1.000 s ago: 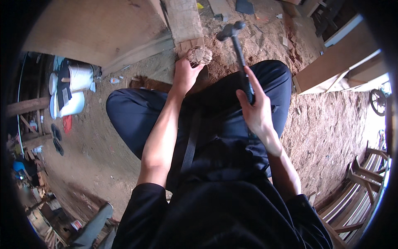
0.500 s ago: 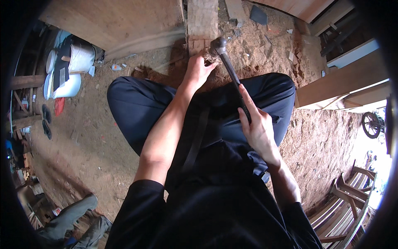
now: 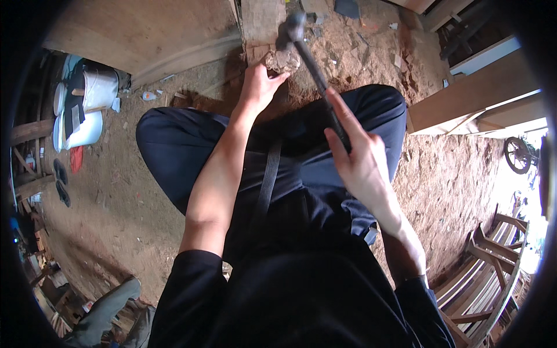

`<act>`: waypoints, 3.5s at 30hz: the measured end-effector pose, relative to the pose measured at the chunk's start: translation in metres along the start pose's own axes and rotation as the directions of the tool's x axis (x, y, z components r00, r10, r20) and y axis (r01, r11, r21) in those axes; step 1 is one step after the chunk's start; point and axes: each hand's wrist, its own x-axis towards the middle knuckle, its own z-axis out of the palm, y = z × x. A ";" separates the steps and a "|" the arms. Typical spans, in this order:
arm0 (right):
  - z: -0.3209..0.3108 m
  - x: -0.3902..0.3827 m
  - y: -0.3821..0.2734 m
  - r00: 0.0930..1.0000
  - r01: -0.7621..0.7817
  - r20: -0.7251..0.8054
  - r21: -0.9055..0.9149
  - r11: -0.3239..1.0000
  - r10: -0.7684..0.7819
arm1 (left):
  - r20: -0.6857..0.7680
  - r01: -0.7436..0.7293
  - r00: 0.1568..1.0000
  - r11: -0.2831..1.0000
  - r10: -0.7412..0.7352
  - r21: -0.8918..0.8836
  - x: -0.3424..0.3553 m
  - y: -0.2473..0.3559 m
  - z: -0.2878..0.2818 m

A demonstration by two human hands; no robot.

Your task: The person sits on the floor and uses a hammer to repeatedly strike a chisel held against a wooden beam, carving away material. The person occasionally pauses to clear wood chips from the work area.

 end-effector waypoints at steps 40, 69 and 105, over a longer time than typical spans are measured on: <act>-0.004 0.015 -0.021 0.985 0.071 -0.161 0.011 0.997 -0.068 | 0.011 -0.080 0.997 0.993 0.082 -0.087 0.010 -0.024 0.000; 0.015 0.010 0.006 0.994 0.106 0.047 -0.156 0.982 -0.100 | -0.014 -0.074 0.997 0.997 0.074 0.016 0.013 -0.030 -0.005; 0.004 0.040 -0.023 0.962 0.141 0.261 -0.213 0.967 -0.083 | -0.293 -0.207 0.937 0.978 0.191 -0.027 -0.004 -0.047 0.006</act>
